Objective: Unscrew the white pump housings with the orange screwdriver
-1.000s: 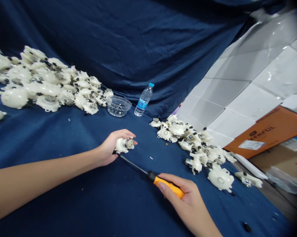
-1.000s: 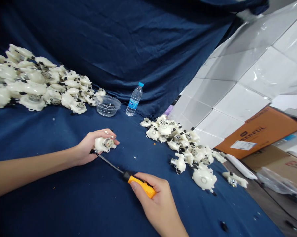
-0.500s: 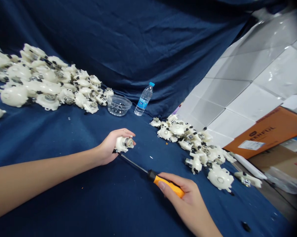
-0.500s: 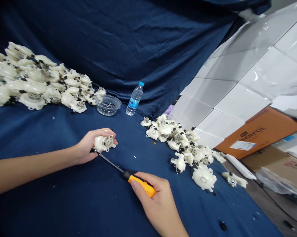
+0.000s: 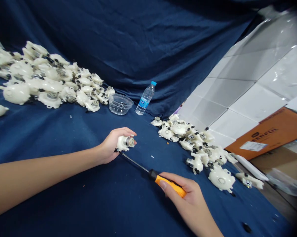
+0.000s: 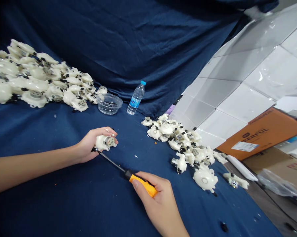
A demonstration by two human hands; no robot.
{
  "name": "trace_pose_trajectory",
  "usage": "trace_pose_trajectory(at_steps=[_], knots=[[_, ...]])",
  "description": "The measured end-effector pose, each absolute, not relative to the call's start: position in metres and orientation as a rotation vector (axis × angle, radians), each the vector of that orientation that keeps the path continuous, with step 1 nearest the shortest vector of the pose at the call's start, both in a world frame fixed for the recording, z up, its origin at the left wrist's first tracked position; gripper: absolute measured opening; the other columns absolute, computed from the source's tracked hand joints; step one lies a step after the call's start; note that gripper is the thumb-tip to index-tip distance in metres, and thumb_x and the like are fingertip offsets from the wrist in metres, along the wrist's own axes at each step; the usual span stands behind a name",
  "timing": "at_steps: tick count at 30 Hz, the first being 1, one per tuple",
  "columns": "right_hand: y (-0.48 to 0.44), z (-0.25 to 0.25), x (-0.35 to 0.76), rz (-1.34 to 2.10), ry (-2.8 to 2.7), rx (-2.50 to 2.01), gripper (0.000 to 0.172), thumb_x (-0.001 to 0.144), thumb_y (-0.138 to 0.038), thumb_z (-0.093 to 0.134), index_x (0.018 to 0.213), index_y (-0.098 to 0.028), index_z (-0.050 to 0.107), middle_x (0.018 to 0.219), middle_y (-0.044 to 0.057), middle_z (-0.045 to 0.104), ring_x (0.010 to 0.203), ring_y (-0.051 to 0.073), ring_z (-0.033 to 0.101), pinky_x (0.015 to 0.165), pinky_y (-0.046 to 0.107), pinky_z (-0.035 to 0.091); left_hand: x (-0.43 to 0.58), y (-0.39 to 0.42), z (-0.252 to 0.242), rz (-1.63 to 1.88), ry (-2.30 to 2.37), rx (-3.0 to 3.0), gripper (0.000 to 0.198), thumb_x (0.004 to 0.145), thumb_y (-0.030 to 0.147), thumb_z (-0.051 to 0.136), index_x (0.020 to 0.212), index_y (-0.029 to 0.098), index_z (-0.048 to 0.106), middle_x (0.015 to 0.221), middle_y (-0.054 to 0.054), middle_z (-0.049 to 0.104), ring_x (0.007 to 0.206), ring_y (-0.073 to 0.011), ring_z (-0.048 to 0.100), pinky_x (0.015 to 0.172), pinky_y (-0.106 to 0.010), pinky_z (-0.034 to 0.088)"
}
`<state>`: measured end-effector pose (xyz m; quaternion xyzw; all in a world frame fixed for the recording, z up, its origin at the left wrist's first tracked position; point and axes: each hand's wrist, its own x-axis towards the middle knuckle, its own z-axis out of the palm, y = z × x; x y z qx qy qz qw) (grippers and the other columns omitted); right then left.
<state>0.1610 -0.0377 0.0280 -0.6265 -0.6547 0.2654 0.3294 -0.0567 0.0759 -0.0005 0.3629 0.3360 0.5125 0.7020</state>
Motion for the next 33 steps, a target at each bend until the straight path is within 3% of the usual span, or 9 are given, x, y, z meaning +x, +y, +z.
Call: trace_pose_trajectory(at_steps=[8, 15, 18, 21, 25, 29, 33], knots=[[-0.038, 0.029, 0.16, 0.694, -1.697, -1.63, 0.028, 0.075, -0.044, 0.069, 0.086, -0.02, 0.078, 0.066, 0.004, 0.07, 0.061, 0.019, 0.061, 0.057, 0.028, 0.048, -0.057, 0.074, 0.0, 1.141, 0.758, 0.814, 0.014, 0.067, 0.021, 0.059, 0.079, 0.016, 0.065, 0.069, -0.007, 0.069, 0.065, -0.0174, 0.062, 0.053, -0.023, 0.035], [-0.038, 0.029, 0.159, 0.753, -1.649, -1.649, 0.029, 0.073, -0.046, 0.07, 0.086, -0.021, 0.078, 0.062, 0.002, 0.063, 0.056, 0.015, 0.052, 0.054, 0.027, 0.043, -0.057, 0.075, -0.003, 1.176, 0.739, 0.869, 0.014, 0.067, 0.02, 0.058, 0.078, 0.016, 0.066, 0.068, -0.006, 0.068, 0.067, -0.0178, 0.063, 0.057, -0.024, 0.039], [-0.038, 0.029, 0.16, 0.91, -1.584, -1.663, 0.032, 0.073, -0.048, 0.071, 0.085, -0.02, 0.077, 0.059, 0.0, 0.059, 0.054, 0.013, 0.047, 0.049, 0.023, 0.037, -0.056, 0.075, -0.004, 1.198, 0.72, 0.935, 0.011, 0.067, 0.018, 0.059, 0.074, 0.015, 0.067, 0.066, -0.005, 0.067, 0.064, -0.0171, 0.062, 0.056, -0.024, 0.039], [-0.036, 0.031, 0.163, 1.284, -1.481, -1.645, 0.035, 0.078, -0.052, 0.067, 0.077, -0.017, 0.07, 0.054, -0.003, 0.051, 0.044, 0.006, 0.035, 0.04, 0.017, 0.021, -0.054, 0.075, -0.006, 1.195, 0.684, 1.033, 0.006, 0.065, 0.015, 0.062, 0.068, 0.014, 0.068, 0.062, -0.005, 0.065, 0.057, -0.0145, 0.057, 0.055, -0.025, 0.039], [-0.036, 0.031, 0.169, 1.701, -1.229, -1.56, 0.038, 0.087, -0.051, 0.057, 0.077, -0.015, 0.063, 0.051, -0.004, 0.053, 0.032, 0.001, 0.026, 0.035, 0.016, 0.011, -0.052, 0.073, -0.007, 1.18, 0.653, 1.106, 0.006, 0.066, 0.015, 0.064, 0.069, 0.015, 0.069, 0.065, -0.004, 0.066, 0.058, -0.0133, 0.057, 0.056, -0.024, 0.04], [-0.037, 0.028, 0.17, 1.797, -1.083, -1.507, 0.036, 0.089, -0.048, 0.056, 0.094, -0.014, 0.067, 0.048, -0.006, 0.049, 0.03, 0.001, 0.022, 0.033, 0.017, 0.011, -0.052, 0.073, -0.007, 1.198, 0.653, 1.105, 0.006, 0.068, 0.016, 0.062, 0.07, 0.015, 0.068, 0.064, -0.004, 0.065, 0.058, -0.0134, 0.057, 0.056, -0.024, 0.04], [-0.039, 0.026, 0.161, 1.659, -1.248, -1.538, 0.039, 0.087, -0.051, 0.057, 0.08, -0.014, 0.065, 0.045, -0.008, 0.042, 0.033, 0.001, 0.015, 0.035, 0.018, 0.007, -0.052, 0.074, -0.006, 1.205, 0.661, 1.083, 0.006, 0.068, 0.017, 0.061, 0.069, 0.015, 0.067, 0.061, -0.004, 0.064, 0.055, -0.0134, 0.056, 0.054, -0.024, 0.039]])
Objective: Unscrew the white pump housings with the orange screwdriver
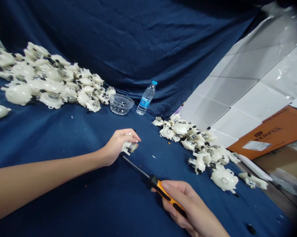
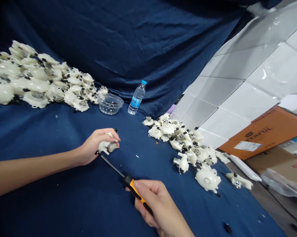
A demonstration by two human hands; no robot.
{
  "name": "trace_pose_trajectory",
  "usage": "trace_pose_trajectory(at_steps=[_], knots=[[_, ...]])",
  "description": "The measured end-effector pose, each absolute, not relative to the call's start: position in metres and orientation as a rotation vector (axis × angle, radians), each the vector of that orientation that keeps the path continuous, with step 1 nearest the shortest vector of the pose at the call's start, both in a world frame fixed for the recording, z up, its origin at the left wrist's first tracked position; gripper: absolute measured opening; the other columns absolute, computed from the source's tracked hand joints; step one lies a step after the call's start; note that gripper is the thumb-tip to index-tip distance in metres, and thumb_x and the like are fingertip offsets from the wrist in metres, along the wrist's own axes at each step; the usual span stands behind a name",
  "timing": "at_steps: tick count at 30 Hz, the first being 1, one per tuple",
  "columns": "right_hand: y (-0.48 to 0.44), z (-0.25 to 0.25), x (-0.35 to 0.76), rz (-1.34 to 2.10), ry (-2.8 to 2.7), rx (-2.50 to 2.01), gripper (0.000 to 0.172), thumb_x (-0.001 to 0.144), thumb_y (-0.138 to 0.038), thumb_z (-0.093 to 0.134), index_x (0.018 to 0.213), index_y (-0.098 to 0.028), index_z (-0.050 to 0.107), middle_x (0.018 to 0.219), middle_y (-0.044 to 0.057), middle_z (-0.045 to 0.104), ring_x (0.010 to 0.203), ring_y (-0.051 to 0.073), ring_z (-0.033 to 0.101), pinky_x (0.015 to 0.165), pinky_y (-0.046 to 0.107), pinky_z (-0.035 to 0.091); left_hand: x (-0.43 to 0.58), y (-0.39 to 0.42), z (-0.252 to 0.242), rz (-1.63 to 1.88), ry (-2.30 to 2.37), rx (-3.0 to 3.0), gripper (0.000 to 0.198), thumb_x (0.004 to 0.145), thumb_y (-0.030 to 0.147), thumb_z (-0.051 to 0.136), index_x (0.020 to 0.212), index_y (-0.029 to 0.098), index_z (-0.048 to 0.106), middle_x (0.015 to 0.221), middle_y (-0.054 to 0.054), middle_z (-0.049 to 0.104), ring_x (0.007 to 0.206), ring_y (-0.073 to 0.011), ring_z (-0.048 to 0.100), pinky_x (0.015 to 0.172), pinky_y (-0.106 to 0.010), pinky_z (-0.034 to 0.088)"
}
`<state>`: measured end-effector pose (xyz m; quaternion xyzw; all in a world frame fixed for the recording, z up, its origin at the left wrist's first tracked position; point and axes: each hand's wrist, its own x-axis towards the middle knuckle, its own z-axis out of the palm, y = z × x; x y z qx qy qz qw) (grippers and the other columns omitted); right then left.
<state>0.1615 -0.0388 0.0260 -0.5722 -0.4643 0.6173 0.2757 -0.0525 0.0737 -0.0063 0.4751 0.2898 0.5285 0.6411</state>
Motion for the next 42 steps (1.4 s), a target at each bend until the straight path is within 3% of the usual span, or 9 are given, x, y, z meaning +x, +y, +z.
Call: trace_pose_trajectory(at_steps=[8, 12, 17, 22, 26, 31, 34, 39, 42], knots=[[-0.04, 0.022, 0.157, 1.113, -1.65, -1.669, 0.044, 0.083, -0.057, 0.057, 0.069, -0.017, 0.066, 0.046, -0.004, 0.043, 0.041, 0.008, 0.03, 0.04, 0.022, 0.019, -0.052, 0.074, -0.005, 1.227, 0.689, 1.027, 0.007, 0.064, 0.016, 0.06, 0.067, 0.016, 0.067, 0.062, -0.003, 0.064, 0.057, -0.015, 0.057, 0.054, -0.025, 0.039], [-0.045, 0.016, 0.166, 0.329, -2.062, -1.504, 0.029, 0.086, -0.041, 0.059, 0.091, -0.018, 0.076, 0.071, 0.007, 0.072, 0.06, 0.02, 0.063, 0.055, 0.028, 0.047, -0.053, 0.075, -0.003, 1.24, 0.712, 0.977, 0.006, 0.063, 0.016, 0.059, 0.065, 0.015, 0.065, 0.06, -0.004, 0.063, 0.058, -0.0158, 0.059, 0.054, -0.025, 0.041], [-0.052, 0.015, 0.171, -0.307, -2.467, -1.124, 0.03, 0.088, -0.019, 0.06, 0.115, -0.013, 0.069, 0.067, 0.008, 0.071, 0.05, 0.019, 0.062, 0.047, 0.029, 0.047, -0.052, 0.074, -0.001, 1.252, 0.74, 0.911, 0.006, 0.063, 0.015, 0.059, 0.066, 0.015, 0.064, 0.061, -0.003, 0.062, 0.057, -0.0152, 0.06, 0.056, -0.025, 0.045], [-0.053, 0.022, 0.162, 0.454, -1.902, -1.444, 0.031, 0.081, -0.035, 0.067, 0.107, -0.02, 0.073, 0.081, 0.01, 0.072, 0.06, 0.019, 0.062, 0.053, 0.028, 0.049, -0.054, 0.076, 0.002, 1.227, 0.719, 0.901, 0.007, 0.064, 0.016, 0.059, 0.068, 0.015, 0.065, 0.059, -0.004, 0.063, 0.059, -0.0175, 0.062, 0.059, -0.028, 0.049], [-0.046, 0.029, 0.163, 1.572, -1.15, -1.42, 0.045, 0.079, -0.049, 0.066, 0.112, -0.018, 0.067, 0.064, 0.004, 0.065, 0.035, 0.003, 0.036, 0.035, 0.016, 0.021, -0.055, 0.076, 0.006, 1.228, 0.665, 0.951, 0.007, 0.064, 0.017, 0.06, 0.068, 0.014, 0.065, 0.06, -0.005, 0.065, 0.06, -0.0181, 0.064, 0.058, -0.026, 0.048], [-0.04, 0.027, 0.164, 1.746, -1.171, -1.498, 0.038, 0.083, -0.051, 0.062, 0.072, -0.015, 0.062, 0.053, -0.003, 0.052, 0.031, -0.001, 0.02, 0.032, 0.015, 0.009, -0.052, 0.072, 0.006, 1.225, 0.676, 0.985, 0.006, 0.063, 0.017, 0.061, 0.067, 0.014, 0.065, 0.058, -0.004, 0.064, 0.058, -0.0175, 0.063, 0.055, -0.023, 0.046], [-0.042, 0.022, 0.165, 1.248, -1.629, -1.584, 0.032, 0.088, -0.045, 0.058, 0.08, -0.016, 0.068, 0.053, -0.004, 0.047, 0.038, 0.004, 0.031, 0.035, 0.016, 0.022, -0.052, 0.072, 0.005, 1.233, 0.73, 0.962, 0.007, 0.061, 0.015, 0.061, 0.066, 0.014, 0.065, 0.059, -0.004, 0.064, 0.058, -0.0161, 0.063, 0.055, -0.022, 0.047], [-0.048, 0.022, 0.173, -0.349, -2.446, -1.017, 0.034, 0.09, -0.014, 0.055, 0.123, -0.01, 0.062, 0.076, 0.007, 0.066, 0.056, 0.016, 0.057, 0.049, 0.028, 0.045, -0.055, 0.076, 0.005, 1.148, 0.847, 0.82, 0.014, 0.065, 0.021, 0.058, 0.075, 0.015, 0.066, 0.063, -0.005, 0.064, 0.063, -0.019, 0.065, 0.062, -0.032, 0.055], [-0.049, 0.026, 0.175, -0.404, -2.484, -0.965, 0.036, 0.089, -0.009, 0.054, 0.125, -0.009, 0.061, 0.075, 0.007, 0.064, 0.053, 0.015, 0.054, 0.047, 0.028, 0.044, -0.055, 0.075, 0.007, 1.089, 0.846, 0.815, 0.016, 0.066, 0.022, 0.057, 0.077, 0.014, 0.066, 0.065, -0.006, 0.064, 0.064, -0.0196, 0.064, 0.063, -0.034, 0.056]])
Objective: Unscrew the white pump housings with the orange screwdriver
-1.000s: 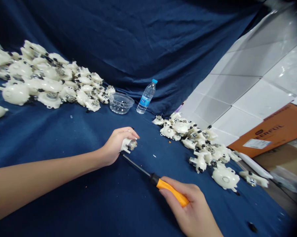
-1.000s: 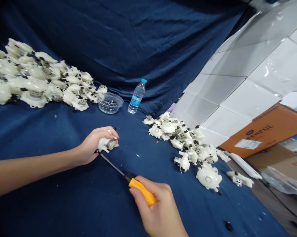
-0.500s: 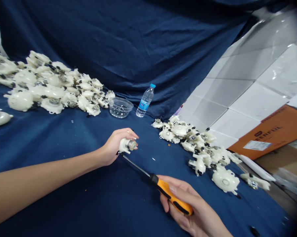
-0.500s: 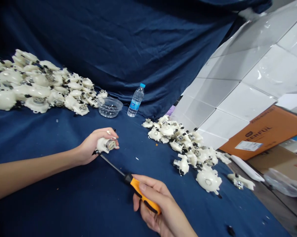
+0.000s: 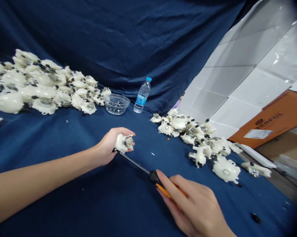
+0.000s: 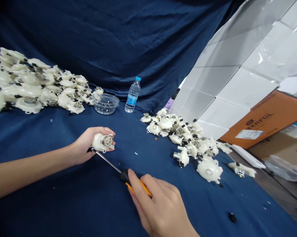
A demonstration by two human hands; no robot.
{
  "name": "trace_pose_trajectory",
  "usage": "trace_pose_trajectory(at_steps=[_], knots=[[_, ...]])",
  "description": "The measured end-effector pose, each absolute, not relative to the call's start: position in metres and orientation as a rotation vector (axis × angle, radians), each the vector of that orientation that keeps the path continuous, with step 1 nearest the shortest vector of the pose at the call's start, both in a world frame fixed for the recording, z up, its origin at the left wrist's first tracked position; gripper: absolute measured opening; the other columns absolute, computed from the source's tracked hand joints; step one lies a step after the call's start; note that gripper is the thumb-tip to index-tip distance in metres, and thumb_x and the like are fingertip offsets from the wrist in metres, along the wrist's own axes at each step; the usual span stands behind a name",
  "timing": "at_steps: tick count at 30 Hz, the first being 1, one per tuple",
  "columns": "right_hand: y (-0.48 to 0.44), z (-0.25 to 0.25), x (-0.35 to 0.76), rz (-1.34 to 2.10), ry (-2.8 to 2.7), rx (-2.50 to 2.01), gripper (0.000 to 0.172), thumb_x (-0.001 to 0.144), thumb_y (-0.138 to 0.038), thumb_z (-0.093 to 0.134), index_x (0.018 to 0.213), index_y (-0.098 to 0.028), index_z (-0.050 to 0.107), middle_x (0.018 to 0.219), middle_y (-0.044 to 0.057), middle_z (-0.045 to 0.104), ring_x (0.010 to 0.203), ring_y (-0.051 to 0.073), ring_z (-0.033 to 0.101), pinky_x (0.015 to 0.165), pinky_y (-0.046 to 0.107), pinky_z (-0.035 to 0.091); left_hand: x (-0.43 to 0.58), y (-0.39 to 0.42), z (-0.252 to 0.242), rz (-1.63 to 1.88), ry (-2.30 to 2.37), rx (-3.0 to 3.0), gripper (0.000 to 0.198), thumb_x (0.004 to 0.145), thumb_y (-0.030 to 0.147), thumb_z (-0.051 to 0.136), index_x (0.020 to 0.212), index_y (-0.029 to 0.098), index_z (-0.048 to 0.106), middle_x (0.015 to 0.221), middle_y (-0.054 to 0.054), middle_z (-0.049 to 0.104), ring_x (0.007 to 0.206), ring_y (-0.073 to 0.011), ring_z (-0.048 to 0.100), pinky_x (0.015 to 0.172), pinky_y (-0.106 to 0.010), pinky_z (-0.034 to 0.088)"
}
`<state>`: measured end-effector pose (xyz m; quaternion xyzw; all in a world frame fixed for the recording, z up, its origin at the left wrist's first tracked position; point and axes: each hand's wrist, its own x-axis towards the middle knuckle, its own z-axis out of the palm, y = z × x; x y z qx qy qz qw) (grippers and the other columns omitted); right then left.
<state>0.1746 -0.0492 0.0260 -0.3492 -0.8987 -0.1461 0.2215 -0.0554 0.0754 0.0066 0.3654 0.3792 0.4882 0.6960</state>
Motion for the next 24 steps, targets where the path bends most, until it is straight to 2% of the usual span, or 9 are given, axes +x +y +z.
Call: trace_pose_trajectory(at_steps=[4, 6, 9, 12, 15, 18, 20, 22, 24], knots=[[-0.048, 0.03, 0.166, 0.309, -2.145, -1.277, 0.029, 0.086, -0.022, 0.061, 0.114, -0.02, 0.069, 0.075, 0.004, 0.065, 0.062, 0.015, 0.059, 0.059, 0.027, 0.049, -0.054, 0.073, 0.009, 1.099, 0.81, 0.907, 0.012, 0.065, 0.018, 0.058, 0.072, 0.013, 0.066, 0.062, -0.005, 0.063, 0.063, -0.019, 0.063, 0.06, -0.031, 0.055], [-0.046, 0.032, 0.162, 0.736, -1.904, -1.485, 0.021, 0.084, -0.033, 0.064, 0.098, -0.02, 0.073, 0.068, 0.002, 0.064, 0.058, 0.013, 0.056, 0.055, 0.024, 0.046, -0.054, 0.072, 0.009, 1.139, 0.807, 0.964, 0.01, 0.064, 0.017, 0.059, 0.07, 0.013, 0.066, 0.06, -0.004, 0.063, 0.06, -0.0176, 0.063, 0.058, -0.027, 0.052], [-0.043, 0.036, 0.158, 1.476, -1.519, -1.577, 0.032, 0.087, -0.046, 0.058, 0.08, -0.016, 0.066, 0.055, -0.005, 0.05, 0.037, 0.003, 0.031, 0.036, 0.016, 0.021, -0.054, 0.072, 0.007, 1.185, 0.801, 1.036, 0.008, 0.064, 0.015, 0.06, 0.068, 0.013, 0.066, 0.058, -0.004, 0.064, 0.057, -0.0156, 0.062, 0.055, -0.023, 0.047], [-0.041, 0.039, 0.158, 1.816, -1.27, -1.488, 0.038, 0.089, -0.051, 0.055, 0.073, -0.017, 0.055, 0.056, -0.007, 0.045, 0.034, -0.001, 0.016, 0.034, 0.017, 0.006, -0.053, 0.072, 0.005, 1.19, 0.791, 1.071, 0.008, 0.065, 0.017, 0.059, 0.068, 0.014, 0.066, 0.058, -0.004, 0.065, 0.057, -0.0159, 0.062, 0.055, -0.023, 0.045], [-0.044, 0.037, 0.158, 1.673, -1.366, -1.564, 0.036, 0.087, -0.048, 0.059, 0.069, -0.017, 0.056, 0.054, -0.007, 0.042, 0.037, 0.001, 0.02, 0.035, 0.016, 0.012, -0.052, 0.071, 0.004, 1.175, 0.794, 1.081, 0.008, 0.065, 0.017, 0.059, 0.069, 0.014, 0.066, 0.058, -0.004, 0.065, 0.057, -0.0166, 0.062, 0.055, -0.023, 0.045], [-0.049, 0.026, 0.159, 1.023, -1.687, -1.694, 0.022, 0.082, -0.04, 0.065, 0.077, -0.019, 0.071, 0.06, -0.001, 0.056, 0.052, 0.01, 0.047, 0.046, 0.019, 0.038, -0.052, 0.07, 0.005, 1.169, 0.812, 1.074, 0.007, 0.064, 0.016, 0.059, 0.067, 0.014, 0.065, 0.059, -0.005, 0.065, 0.056, -0.0163, 0.062, 0.052, -0.022, 0.044], [-0.052, 0.018, 0.162, 0.537, -1.897, -1.599, 0.021, 0.082, -0.036, 0.066, 0.095, -0.023, 0.075, 0.079, 0.005, 0.069, 0.072, 0.019, 0.062, 0.062, 0.027, 0.051, -0.052, 0.069, 0.007, 1.17, 0.827, 1.05, 0.007, 0.064, 0.016, 0.059, 0.066, 0.014, 0.065, 0.059, -0.005, 0.065, 0.056, -0.0159, 0.062, 0.052, -0.021, 0.044], [-0.053, 0.012, 0.165, 0.159, -2.132, -1.376, 0.029, 0.086, -0.03, 0.062, 0.112, -0.021, 0.07, 0.086, 0.008, 0.072, 0.073, 0.02, 0.065, 0.064, 0.03, 0.054, -0.052, 0.07, 0.008, 1.163, 0.847, 1.007, 0.008, 0.064, 0.016, 0.058, 0.067, 0.014, 0.065, 0.059, -0.005, 0.064, 0.056, -0.0158, 0.062, 0.052, -0.022, 0.047], [-0.054, 0.011, 0.167, -0.197, -2.362, -1.139, 0.033, 0.091, -0.019, 0.055, 0.121, -0.012, 0.064, 0.078, 0.008, 0.07, 0.059, 0.018, 0.063, 0.053, 0.029, 0.051, -0.053, 0.072, 0.01, 1.139, 0.867, 0.951, 0.01, 0.065, 0.017, 0.056, 0.069, 0.014, 0.065, 0.059, -0.005, 0.063, 0.056, -0.0165, 0.062, 0.054, -0.024, 0.05]])
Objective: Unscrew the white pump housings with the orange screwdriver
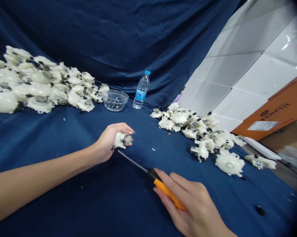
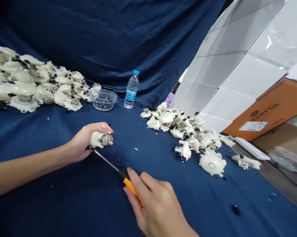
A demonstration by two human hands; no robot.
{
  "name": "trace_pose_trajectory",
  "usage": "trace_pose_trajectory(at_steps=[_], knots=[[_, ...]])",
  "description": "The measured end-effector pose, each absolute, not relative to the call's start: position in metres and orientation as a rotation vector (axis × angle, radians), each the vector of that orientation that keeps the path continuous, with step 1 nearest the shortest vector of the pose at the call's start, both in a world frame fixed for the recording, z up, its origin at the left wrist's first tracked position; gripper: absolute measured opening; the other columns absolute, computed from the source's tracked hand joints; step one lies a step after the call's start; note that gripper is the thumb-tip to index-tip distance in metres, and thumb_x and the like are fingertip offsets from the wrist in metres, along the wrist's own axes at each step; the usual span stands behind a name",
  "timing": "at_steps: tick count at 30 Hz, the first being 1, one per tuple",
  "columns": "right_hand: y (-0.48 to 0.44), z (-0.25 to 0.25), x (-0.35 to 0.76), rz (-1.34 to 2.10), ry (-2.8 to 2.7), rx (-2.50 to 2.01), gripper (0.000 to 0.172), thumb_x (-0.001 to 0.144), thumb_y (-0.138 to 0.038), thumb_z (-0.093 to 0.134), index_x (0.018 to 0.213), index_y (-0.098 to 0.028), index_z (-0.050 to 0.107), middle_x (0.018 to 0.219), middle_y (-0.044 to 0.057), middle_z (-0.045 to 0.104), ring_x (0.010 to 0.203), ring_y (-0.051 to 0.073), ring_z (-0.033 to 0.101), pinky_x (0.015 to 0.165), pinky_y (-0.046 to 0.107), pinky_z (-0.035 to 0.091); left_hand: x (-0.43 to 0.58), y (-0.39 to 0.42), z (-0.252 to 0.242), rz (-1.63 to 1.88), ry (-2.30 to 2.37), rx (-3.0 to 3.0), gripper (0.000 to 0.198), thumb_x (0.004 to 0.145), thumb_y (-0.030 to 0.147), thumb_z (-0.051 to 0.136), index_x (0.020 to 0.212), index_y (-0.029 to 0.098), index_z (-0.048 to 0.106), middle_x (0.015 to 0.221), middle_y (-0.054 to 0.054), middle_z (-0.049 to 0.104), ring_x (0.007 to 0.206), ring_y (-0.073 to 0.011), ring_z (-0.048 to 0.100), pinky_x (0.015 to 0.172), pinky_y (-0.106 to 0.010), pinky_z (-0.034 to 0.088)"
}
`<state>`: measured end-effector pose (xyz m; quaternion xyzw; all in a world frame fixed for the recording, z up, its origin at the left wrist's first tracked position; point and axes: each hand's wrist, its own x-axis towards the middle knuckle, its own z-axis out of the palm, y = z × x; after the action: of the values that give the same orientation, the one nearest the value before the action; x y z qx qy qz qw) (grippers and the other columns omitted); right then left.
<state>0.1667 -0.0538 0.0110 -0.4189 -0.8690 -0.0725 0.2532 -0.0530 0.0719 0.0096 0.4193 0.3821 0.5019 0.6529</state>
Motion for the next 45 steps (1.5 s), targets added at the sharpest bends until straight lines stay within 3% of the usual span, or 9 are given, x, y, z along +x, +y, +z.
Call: trace_pose_trajectory(at_steps=[4, 11, 14, 20, 26, 34, 38, 41, 45], knots=[[-0.054, 0.016, 0.165, -0.46, -2.421, -1.006, 0.035, 0.089, -0.011, 0.055, 0.123, -0.008, 0.063, 0.072, 0.007, 0.067, 0.051, 0.016, 0.057, 0.047, 0.028, 0.046, -0.055, 0.075, 0.012, 1.07, 0.874, 0.883, 0.013, 0.066, 0.019, 0.055, 0.071, 0.013, 0.066, 0.062, -0.006, 0.062, 0.061, -0.0195, 0.063, 0.057, -0.031, 0.056], [-0.047, 0.028, 0.16, 1.465, -1.406, -1.454, 0.044, 0.086, -0.043, 0.062, 0.126, -0.023, 0.061, 0.075, 0.003, 0.066, 0.041, 0.004, 0.042, 0.036, 0.015, 0.03, -0.058, 0.072, 0.013, 1.142, 0.838, 0.962, 0.011, 0.065, 0.018, 0.057, 0.07, 0.013, 0.066, 0.061, -0.005, 0.064, 0.06, -0.0181, 0.064, 0.055, -0.025, 0.053], [-0.045, 0.032, 0.159, 1.772, -1.197, -1.418, 0.045, 0.089, -0.046, 0.058, 0.127, -0.021, 0.06, 0.066, -0.001, 0.06, 0.034, -0.001, 0.027, 0.034, 0.013, 0.017, -0.055, 0.07, 0.011, 1.147, 0.829, 1.048, 0.01, 0.063, 0.018, 0.059, 0.069, 0.013, 0.066, 0.06, -0.005, 0.065, 0.058, -0.0177, 0.064, 0.054, -0.024, 0.051], [-0.055, 0.022, 0.163, 0.781, -1.858, -1.583, 0.034, 0.085, -0.038, 0.064, 0.114, -0.023, 0.071, 0.085, 0.007, 0.069, 0.066, 0.015, 0.063, 0.055, 0.022, 0.05, -0.051, 0.068, 0.012, 1.128, 0.892, 1.084, 0.011, 0.063, 0.017, 0.057, 0.068, 0.012, 0.066, 0.059, -0.006, 0.065, 0.056, -0.0174, 0.063, 0.052, -0.023, 0.049], [-0.056, 0.014, 0.166, -0.354, -2.491, -1.017, 0.044, 0.088, -0.007, 0.049, 0.132, -0.011, 0.057, 0.081, 0.01, 0.069, 0.054, 0.017, 0.06, 0.047, 0.029, 0.046, -0.052, 0.071, 0.017, 1.066, 0.938, 0.966, 0.013, 0.064, 0.017, 0.055, 0.07, 0.013, 0.066, 0.06, -0.007, 0.065, 0.06, -0.0198, 0.064, 0.055, -0.027, 0.054], [-0.048, 0.035, 0.161, 1.219, -1.446, -1.384, 0.032, 0.084, -0.039, 0.065, 0.112, -0.023, 0.069, 0.093, 0.004, 0.064, 0.047, 0.006, 0.049, 0.044, 0.02, 0.039, -0.053, 0.071, 0.014, 1.088, 0.885, 0.987, 0.015, 0.061, 0.017, 0.055, 0.07, 0.012, 0.066, 0.06, -0.01, 0.065, 0.064, -0.0231, 0.065, 0.058, -0.033, 0.057], [-0.048, 0.034, 0.159, 1.74, -1.212, -1.469, 0.038, 0.088, -0.052, 0.056, 0.081, -0.016, 0.067, 0.068, 0.0, 0.059, 0.036, 0.0, 0.032, 0.034, 0.015, 0.019, -0.052, 0.07, 0.013, 1.097, 0.898, 0.967, 0.016, 0.06, 0.016, 0.055, 0.07, 0.012, 0.066, 0.061, -0.009, 0.065, 0.064, -0.0226, 0.065, 0.056, -0.032, 0.057], [-0.048, 0.028, 0.159, 1.617, -1.509, -1.546, 0.051, 0.092, -0.054, 0.047, 0.06, -0.016, 0.055, 0.054, -0.003, 0.047, 0.037, 0.003, 0.03, 0.035, 0.016, 0.02, -0.051, 0.071, 0.013, 1.099, 0.919, 0.919, 0.017, 0.06, 0.017, 0.054, 0.07, 0.012, 0.067, 0.062, -0.008, 0.065, 0.065, -0.0225, 0.065, 0.056, -0.031, 0.057], [-0.051, 0.02, 0.162, 0.514, -2.117, -1.422, 0.021, 0.092, -0.033, 0.054, 0.091, -0.019, 0.07, 0.065, 0.002, 0.06, 0.051, 0.013, 0.053, 0.045, 0.023, 0.041, -0.051, 0.072, 0.014, 1.1, 0.945, 0.867, 0.016, 0.059, 0.016, 0.055, 0.07, 0.012, 0.067, 0.065, -0.007, 0.064, 0.066, -0.0227, 0.066, 0.054, -0.031, 0.057]])
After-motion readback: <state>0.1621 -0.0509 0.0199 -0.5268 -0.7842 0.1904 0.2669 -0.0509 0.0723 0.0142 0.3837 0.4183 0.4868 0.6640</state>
